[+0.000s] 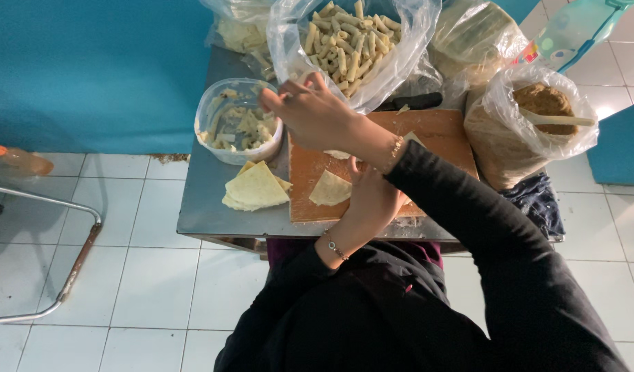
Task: The person folds triangular pastry wrappers on a wooden board, pinching and sealing each triangle by hand to enclose a filling. They take new wrappers from a stack, place filling on a triangle, fold it over, and set the finished pastry on the board, repeating the cycle.
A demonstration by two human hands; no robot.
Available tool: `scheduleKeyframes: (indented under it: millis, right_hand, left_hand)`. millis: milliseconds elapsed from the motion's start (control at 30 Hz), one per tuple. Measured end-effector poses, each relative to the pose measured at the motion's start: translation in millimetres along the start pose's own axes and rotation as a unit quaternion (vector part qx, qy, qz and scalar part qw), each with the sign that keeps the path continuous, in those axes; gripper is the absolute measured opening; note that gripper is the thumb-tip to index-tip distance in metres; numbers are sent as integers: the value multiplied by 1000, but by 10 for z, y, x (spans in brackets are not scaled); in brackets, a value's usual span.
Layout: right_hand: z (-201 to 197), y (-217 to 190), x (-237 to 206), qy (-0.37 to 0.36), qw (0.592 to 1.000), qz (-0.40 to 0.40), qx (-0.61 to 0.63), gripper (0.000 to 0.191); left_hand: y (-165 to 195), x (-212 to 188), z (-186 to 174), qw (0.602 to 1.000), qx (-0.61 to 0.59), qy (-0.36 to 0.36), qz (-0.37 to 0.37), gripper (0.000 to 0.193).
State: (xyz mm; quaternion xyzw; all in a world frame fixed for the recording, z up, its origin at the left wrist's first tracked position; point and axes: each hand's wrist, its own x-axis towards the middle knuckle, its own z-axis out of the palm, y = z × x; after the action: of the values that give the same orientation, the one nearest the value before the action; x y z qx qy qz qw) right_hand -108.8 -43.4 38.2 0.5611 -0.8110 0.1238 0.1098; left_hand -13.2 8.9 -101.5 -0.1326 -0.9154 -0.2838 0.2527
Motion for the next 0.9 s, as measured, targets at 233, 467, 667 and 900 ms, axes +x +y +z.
scheduleKeyframes:
  millis: [233, 467, 667, 900]
  right_hand:
    - [246, -83, 298, -10, 994, -44, -102, 61]
    - [-84, -84, 342, -84, 990, 23, 114, 55]
    - [-207, -171, 280, -146, 973, 42, 174, 61]
    - [146, -646, 47, -84, 984, -111, -114, 57]
  left_hand:
    - [-45, -35, 125, 1000, 5, -25, -17, 38]
    - [-23, -35, 65, 998, -14, 42, 37, 28]
    - [-15, -29, 79, 1000, 16, 1, 24, 28]
    - [-111, -131, 47, 973, 169, 33, 154, 54]
